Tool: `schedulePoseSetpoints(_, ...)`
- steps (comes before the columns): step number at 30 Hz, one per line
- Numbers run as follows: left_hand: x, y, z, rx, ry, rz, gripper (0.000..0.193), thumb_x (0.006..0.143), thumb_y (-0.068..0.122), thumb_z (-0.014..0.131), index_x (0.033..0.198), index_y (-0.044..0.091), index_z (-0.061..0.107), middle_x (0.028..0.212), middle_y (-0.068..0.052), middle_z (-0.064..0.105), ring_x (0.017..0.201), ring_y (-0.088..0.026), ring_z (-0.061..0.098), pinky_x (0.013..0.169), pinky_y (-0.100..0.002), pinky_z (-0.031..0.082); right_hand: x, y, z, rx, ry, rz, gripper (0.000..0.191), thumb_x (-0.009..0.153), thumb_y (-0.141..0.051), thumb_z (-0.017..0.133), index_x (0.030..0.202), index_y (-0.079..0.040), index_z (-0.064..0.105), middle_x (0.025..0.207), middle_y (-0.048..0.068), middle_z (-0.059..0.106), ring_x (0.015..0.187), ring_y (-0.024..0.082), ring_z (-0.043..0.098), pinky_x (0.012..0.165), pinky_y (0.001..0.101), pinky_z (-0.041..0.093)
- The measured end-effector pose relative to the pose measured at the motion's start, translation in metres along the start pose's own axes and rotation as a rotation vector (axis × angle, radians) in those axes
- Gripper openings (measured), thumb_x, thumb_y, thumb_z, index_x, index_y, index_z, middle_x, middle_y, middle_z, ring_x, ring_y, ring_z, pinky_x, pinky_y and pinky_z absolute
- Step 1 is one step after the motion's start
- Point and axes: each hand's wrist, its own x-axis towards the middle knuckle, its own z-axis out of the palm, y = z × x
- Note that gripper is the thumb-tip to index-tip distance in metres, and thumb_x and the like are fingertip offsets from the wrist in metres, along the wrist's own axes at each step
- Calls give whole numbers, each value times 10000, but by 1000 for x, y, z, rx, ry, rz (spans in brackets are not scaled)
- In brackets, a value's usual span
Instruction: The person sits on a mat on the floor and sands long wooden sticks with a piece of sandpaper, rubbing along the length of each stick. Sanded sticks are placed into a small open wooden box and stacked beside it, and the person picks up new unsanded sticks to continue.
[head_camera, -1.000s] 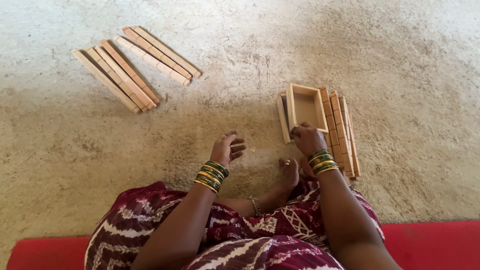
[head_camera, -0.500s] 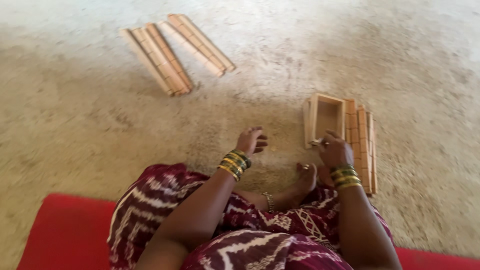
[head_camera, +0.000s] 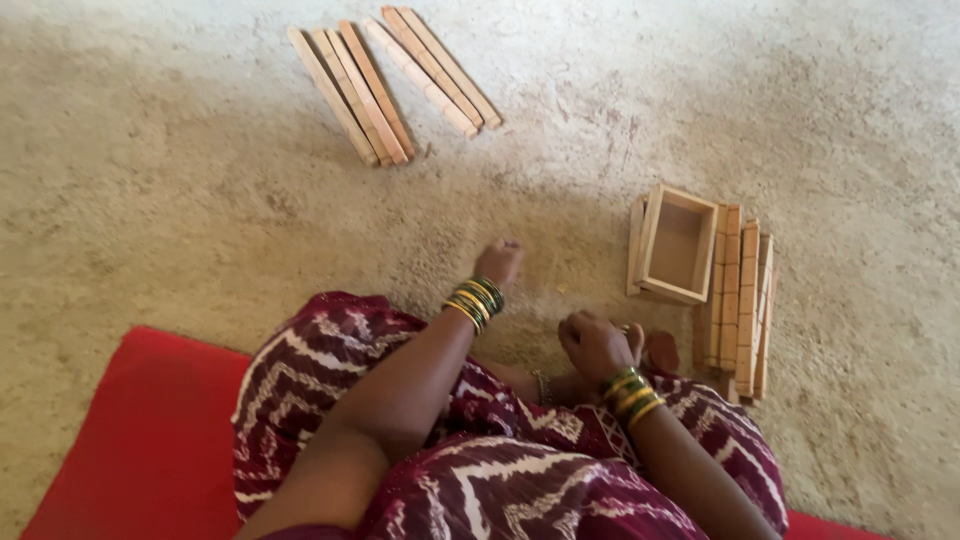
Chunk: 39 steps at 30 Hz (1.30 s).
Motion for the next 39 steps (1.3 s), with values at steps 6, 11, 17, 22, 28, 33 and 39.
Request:
schedulePoseSetpoints(6,27,25,-40,379,284,-6,523,840,336,679,1279,78,556,1365,-265,496,1240,-455,513,1057,-503,449,14,17,-2,204,-37,-31,179,790,-171,719,904,-35,690,901,149,724,834,311,725,740,407,568)
schedulePoseSetpoints(11,57,61,-108,635,450,35,659,872,321,667,1419,131,351,1506,-165,309,1350,-465,341,1066,-567,395,16,20,-1,343,-172,-13,164,786,-149,724,893,-27,707,869,107,764,794,226,746,738,348,587)
schedulePoseSetpoints(17,80,51,-182,1024,288,-28,877,911,303,653,1587,193,104,1674,-46,83,1481,-476,133,1078,-644,330,24,21,-3,514,-209,163,154,803,-142,713,886,-13,721,808,91,789,744,168,756,690,309,602)
schedulePoseSetpoints(22,91,30,-195,1082,279,12,836,937,253,629,1631,237,164,1670,-52,153,1473,-451,250,1085,-626,385,26,26,-1,428,-221,229,143,805,-123,703,897,-16,723,766,106,769,690,174,729,641,317,578)
schedulePoseSetpoints(28,93,35,-193,1102,443,-11,561,955,234,652,1480,242,455,1469,-81,415,1342,-383,459,1028,-545,484,23,30,3,363,-215,258,142,783,-120,716,881,-18,722,734,117,754,663,185,725,611,326,573)
schedulePoseSetpoints(33,94,33,-194,1145,523,49,339,840,275,697,1156,162,649,1438,-73,383,1257,-358,485,915,-498,515,23,30,3,373,-211,241,162,763,-126,734,898,-36,731,757,97,765,677,173,736,627,315,589)
schedulePoseSetpoints(39,116,13,-209,990,866,114,96,1046,145,637,1027,65,687,1239,-106,639,1049,-333,652,813,-473,576,23,30,3,357,-217,199,165,793,-135,710,916,-25,723,798,107,760,714,190,729,654,324,578)
